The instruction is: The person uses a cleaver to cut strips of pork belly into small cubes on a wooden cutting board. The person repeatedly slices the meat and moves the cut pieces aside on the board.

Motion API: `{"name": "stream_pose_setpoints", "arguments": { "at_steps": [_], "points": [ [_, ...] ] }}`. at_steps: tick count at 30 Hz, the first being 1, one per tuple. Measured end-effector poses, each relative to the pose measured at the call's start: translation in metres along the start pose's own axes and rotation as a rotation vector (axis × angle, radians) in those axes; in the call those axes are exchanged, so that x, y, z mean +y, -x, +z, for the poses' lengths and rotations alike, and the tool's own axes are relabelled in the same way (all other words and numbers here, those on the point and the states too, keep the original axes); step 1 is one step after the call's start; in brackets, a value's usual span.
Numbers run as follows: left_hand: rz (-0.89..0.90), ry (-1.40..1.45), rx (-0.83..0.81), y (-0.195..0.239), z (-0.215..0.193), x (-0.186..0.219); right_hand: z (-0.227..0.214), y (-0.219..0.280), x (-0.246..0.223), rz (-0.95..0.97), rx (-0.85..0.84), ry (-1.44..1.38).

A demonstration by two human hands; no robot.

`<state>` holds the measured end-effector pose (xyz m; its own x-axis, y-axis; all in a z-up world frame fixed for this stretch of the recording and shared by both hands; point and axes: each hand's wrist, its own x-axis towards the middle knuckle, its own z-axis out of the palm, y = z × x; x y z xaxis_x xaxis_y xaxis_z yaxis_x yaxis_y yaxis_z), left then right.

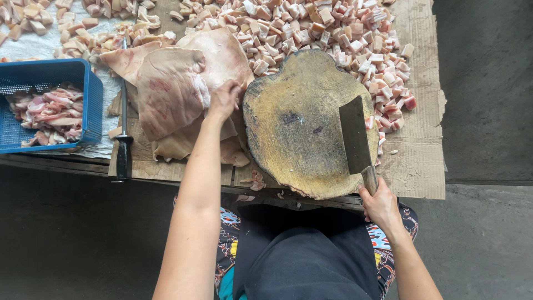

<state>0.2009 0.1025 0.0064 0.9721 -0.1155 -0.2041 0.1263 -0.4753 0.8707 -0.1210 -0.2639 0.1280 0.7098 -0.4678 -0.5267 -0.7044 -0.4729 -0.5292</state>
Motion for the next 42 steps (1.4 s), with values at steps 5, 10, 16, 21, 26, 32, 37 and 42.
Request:
{"name": "stream_pose_setpoints", "arguments": {
  "at_steps": [5, 10, 16, 21, 26, 32, 37, 42],
  "points": [
    [0.169, -0.161, 0.544, 0.046, -0.042, -0.013, -0.003, 0.002, -0.004, 0.008, -0.005, 0.022],
    [0.153, -0.601, 0.478, 0.081, -0.059, -0.053, -0.003, 0.005, -0.008, 0.009, -0.01, 0.027],
    [0.078, -0.797, 0.505, 0.052, -0.055, -0.08, 0.002, 0.013, -0.01, -0.016, 0.021, 0.027],
    [0.053, -0.497, 0.579, 0.029, -0.097, -0.09, 0.0, 0.013, -0.011, -0.02, 0.028, 0.021],
    [0.38, -0.242, 0.63, 0.04, -0.204, -0.045, 0.001, 0.01, -0.006, -0.047, 0.027, 0.003],
    [0.192, -0.433, 0.359, 0.125, -0.228, 0.101, 0.001, 0.002, 0.007, -0.063, 0.007, -0.06],
    [0.621, 0.002, 0.076, 0.161, -0.128, 0.172, 0.004, -0.002, 0.017, -0.095, 0.018, -0.138],
    [0.038, 0.626, -0.015, 0.177, 0.035, 0.153, 0.008, 0.004, 0.02, -0.06, 0.022, -0.2]
  ]
}}
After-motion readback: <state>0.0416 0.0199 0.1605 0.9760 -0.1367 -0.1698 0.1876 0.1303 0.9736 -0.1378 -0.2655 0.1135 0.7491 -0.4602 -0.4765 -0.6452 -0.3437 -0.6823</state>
